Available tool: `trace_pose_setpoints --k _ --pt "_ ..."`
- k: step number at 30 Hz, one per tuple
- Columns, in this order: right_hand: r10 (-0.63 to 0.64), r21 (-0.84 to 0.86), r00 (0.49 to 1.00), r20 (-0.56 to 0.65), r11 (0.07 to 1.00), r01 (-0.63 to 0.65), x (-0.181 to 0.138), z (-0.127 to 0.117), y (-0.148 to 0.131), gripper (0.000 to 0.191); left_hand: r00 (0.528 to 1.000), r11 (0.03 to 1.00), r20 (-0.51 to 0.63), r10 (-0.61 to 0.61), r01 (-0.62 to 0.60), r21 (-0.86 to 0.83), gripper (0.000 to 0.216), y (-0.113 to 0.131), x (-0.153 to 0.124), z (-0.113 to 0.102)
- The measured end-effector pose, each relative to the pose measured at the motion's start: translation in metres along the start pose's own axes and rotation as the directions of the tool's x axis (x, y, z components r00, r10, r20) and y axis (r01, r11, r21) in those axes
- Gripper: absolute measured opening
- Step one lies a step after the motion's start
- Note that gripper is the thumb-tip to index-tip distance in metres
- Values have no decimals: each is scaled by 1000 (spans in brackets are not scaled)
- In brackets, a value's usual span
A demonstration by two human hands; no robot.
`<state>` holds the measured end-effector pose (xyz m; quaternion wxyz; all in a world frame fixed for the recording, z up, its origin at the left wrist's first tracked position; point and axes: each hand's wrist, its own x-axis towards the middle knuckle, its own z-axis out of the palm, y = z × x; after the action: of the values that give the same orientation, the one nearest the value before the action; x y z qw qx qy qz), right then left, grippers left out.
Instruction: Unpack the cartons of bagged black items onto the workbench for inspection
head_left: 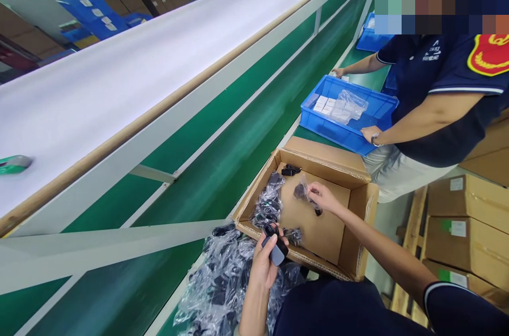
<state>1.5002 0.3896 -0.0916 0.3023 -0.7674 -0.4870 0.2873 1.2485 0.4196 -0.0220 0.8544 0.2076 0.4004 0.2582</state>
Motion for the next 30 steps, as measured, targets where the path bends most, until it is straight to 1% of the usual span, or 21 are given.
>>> trace_pose_setpoints --k 1,2,4,6,8,9,10,11,12,13,14,15,17,18,19,21,22,24,25,27,30 --pt "3 149 1000 -12 989 -1 -2 -8 -5 15 1000 1000 11 11 -11 16 45 1 -1 1" --pt "13 308 1000 -9 951 -9 -5 -14 -13 18 999 999 24 28 -28 36 43 1 -3 2" --pt "21 556 998 50 830 -46 -14 -23 -36 24 995 995 86 57 -63 72 39 2 -12 4" --pt "-33 659 987 156 748 -79 -28 -25 -69 29 971 991 235 48 -75 107 38 1 -26 4" --pt "-161 717 955 248 694 -69 -47 -22 -107 30 908 987 417 -19 -51 156 43 -4 -42 3" --pt "-249 740 922 296 670 -56 -56 -18 -125 29 866 982 495 -72 -25 187 46 -8 -50 3" --pt "-349 754 867 356 655 -46 -64 -15 -140 28 828 976 547 -126 4 219 48 -12 -57 2" --pt "-442 754 792 421 656 -35 -70 -10 -153 27 802 970 572 -171 35 241 49 -17 -63 2" --pt "-508 740 716 479 672 -19 -73 -5 -161 26 788 966 581 -204 66 249 50 -21 -68 2" --pt "-534 709 667 519 705 13 -71 1 -165 25 784 965 580 -221 91 246 51 -25 -71 2" --pt "-520 650 665 535 757 69 -66 8 -165 24 790 965 570 -227 104 240 50 -29 -74 1" --pt "-476 551 711 518 821 148 -57 16 -162 23 799 967 559 -222 105 234 50 -31 -75 1" --pt "-371 234 842 391 925 299 -31 36 -148 25 814 967 544 -206 86 238 50 -33 -76 1" --pt "-336 53 874 352 939 340 -17 47 -139 34 819 966 538 -200 73 247 50 -32 -76 0" --pt "-303 -92 884 355 930 355 -3 59 -132 48 823 965 534 -194 63 253 50 -32 -76 0" --pt "-202 -271 885 419 903 334 19 83 -120 72 828 964 528 -190 55 262 51 -30 -74 0" --pt "-142 -313 887 439 901 300 26 94 -117 77 829 962 526 -189 50 267 50 -30 -74 0" --pt "-49 -332 901 431 920 209 33 111 -112 75 829 959 527 -186 35 283 49 -29 -72 -1" --pt "-27 -317 910 415 933 172 34 116 -109 69 829 957 529 -182 26 289 49 -29 -71 -2" --pt "-31 -256 920 390 956 141 32 119 -97 52 828 959 534 -171 15 284 48 -29 -70 -4" --pt "-61 -162 933 354 979 125 27 106 -61 25 832 964 530 -164 20 266 49 -30 -69 -8"
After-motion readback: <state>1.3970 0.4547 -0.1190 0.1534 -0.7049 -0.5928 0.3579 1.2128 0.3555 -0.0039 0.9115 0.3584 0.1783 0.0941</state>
